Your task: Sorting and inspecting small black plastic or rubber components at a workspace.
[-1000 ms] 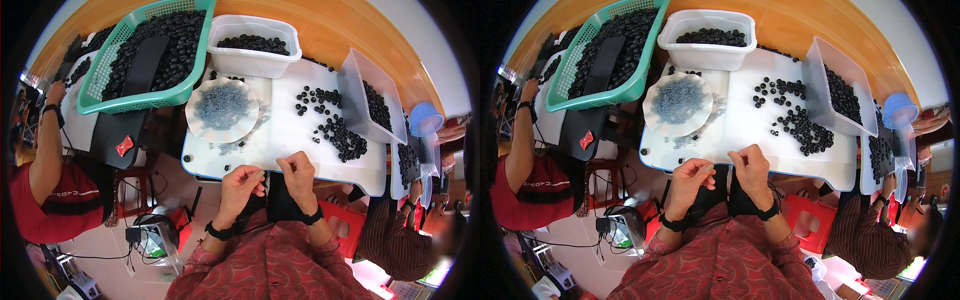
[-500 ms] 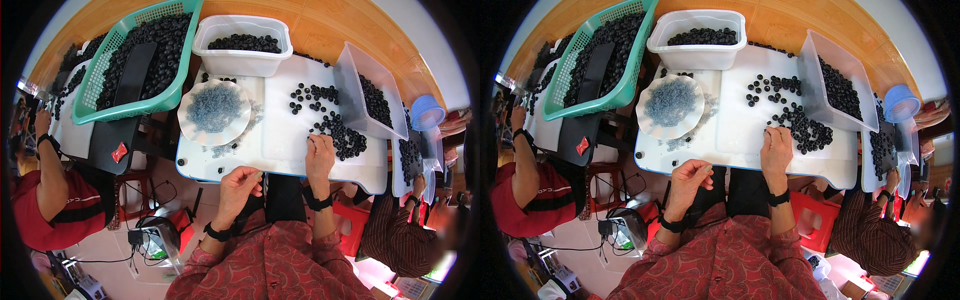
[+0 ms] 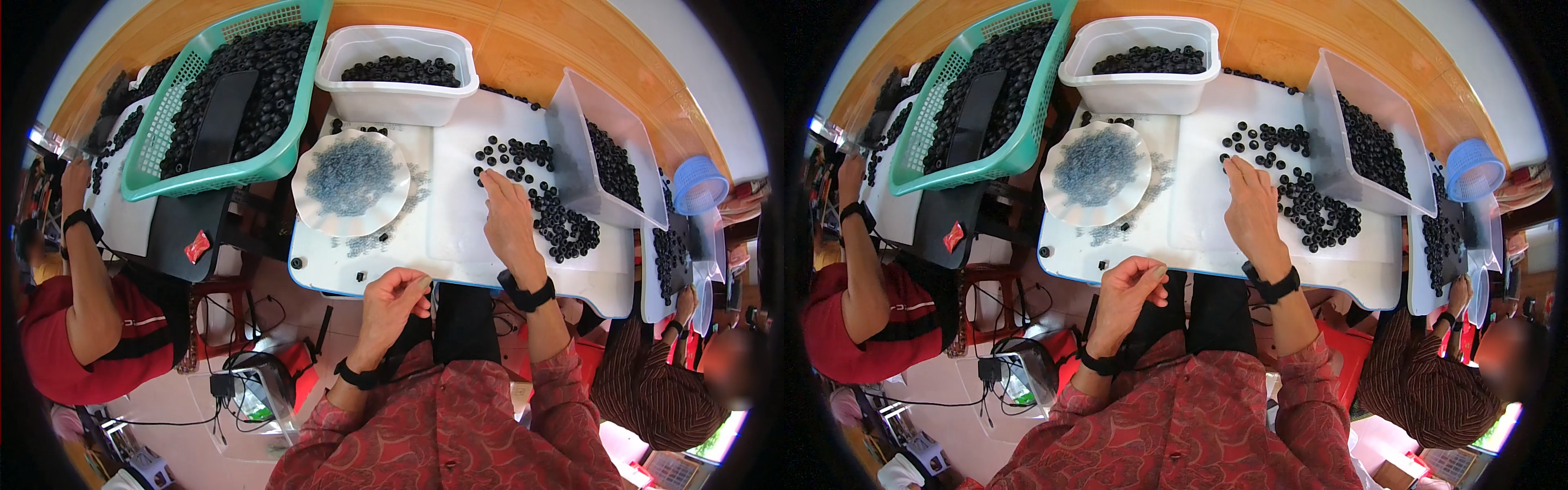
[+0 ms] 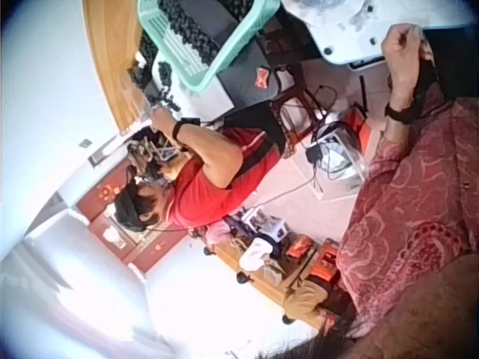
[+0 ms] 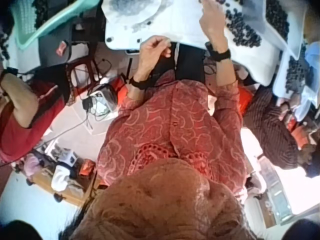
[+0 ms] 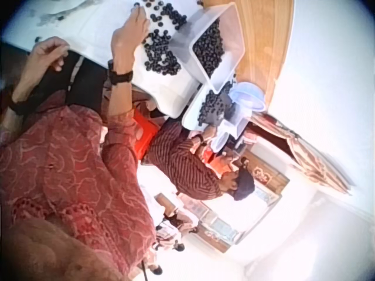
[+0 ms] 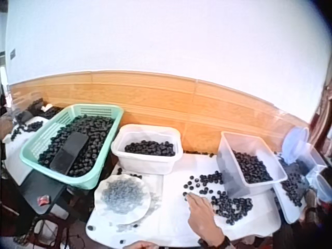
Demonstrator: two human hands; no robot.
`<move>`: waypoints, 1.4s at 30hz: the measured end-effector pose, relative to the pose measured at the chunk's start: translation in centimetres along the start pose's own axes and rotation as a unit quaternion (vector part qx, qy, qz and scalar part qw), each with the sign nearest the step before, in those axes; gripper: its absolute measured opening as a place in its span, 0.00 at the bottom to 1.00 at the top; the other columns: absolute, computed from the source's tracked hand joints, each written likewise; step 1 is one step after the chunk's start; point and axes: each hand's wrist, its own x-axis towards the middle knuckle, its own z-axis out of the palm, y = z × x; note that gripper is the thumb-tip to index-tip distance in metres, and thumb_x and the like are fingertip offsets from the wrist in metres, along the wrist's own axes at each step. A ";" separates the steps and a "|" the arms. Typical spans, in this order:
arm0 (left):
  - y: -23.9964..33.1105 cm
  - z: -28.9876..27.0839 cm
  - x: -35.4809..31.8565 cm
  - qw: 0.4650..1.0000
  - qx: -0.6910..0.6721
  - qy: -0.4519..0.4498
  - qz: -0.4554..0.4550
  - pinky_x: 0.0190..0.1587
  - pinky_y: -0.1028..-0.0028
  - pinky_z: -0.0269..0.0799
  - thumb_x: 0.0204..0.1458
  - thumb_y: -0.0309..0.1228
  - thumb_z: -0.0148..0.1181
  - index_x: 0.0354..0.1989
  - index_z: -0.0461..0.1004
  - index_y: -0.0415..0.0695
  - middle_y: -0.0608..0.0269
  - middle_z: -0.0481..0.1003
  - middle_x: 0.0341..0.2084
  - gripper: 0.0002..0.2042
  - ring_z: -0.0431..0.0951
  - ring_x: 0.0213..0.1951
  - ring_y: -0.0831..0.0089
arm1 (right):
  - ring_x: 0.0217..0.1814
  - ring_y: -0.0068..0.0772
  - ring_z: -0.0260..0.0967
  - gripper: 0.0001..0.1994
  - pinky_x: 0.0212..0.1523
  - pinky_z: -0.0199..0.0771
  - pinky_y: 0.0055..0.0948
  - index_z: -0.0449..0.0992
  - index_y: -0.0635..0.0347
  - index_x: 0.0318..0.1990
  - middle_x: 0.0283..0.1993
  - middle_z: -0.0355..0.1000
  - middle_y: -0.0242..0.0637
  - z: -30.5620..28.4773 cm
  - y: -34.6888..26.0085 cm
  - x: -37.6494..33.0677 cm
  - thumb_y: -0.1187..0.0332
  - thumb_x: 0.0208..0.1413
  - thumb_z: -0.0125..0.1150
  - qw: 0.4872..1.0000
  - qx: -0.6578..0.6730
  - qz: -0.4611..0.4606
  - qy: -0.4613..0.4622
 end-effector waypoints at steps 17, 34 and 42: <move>-0.9 -0.6 0.1 0.997 -0.065 -0.011 0.034 0.27 0.78 0.79 0.59 0.28 0.60 0.42 0.76 0.35 0.59 0.78 0.30 0.08 0.78 0.26 0.78 | 0.40 0.35 0.78 0.24 0.43 0.78 0.29 0.69 0.67 0.56 0.41 0.78 0.45 -1.9 -4.5 0.3 0.80 0.49 0.66 0.937 0.304 0.128 -0.112; -1.0 -1.1 0.7 0.979 -0.172 0.053 0.100 0.41 0.70 0.82 0.63 0.26 0.55 0.54 0.73 0.34 0.53 0.79 0.42 0.14 0.81 0.40 0.69 | 0.42 0.41 0.78 0.23 0.42 0.80 0.31 0.69 0.65 0.56 0.43 0.74 0.46 -3.0 -11.0 -1.3 0.84 0.50 0.61 0.899 0.394 0.001 -0.194; -1.3 -2.1 0.4 0.983 -0.155 0.041 0.092 0.42 0.69 0.82 0.63 0.27 0.54 0.54 0.73 0.34 0.50 0.79 0.41 0.14 0.82 0.36 0.68 | 0.58 0.45 0.64 0.26 0.56 0.63 0.40 0.74 0.62 0.53 0.51 0.72 0.41 0.4 -11.3 2.7 0.85 0.40 0.55 0.959 0.183 -0.162 -0.144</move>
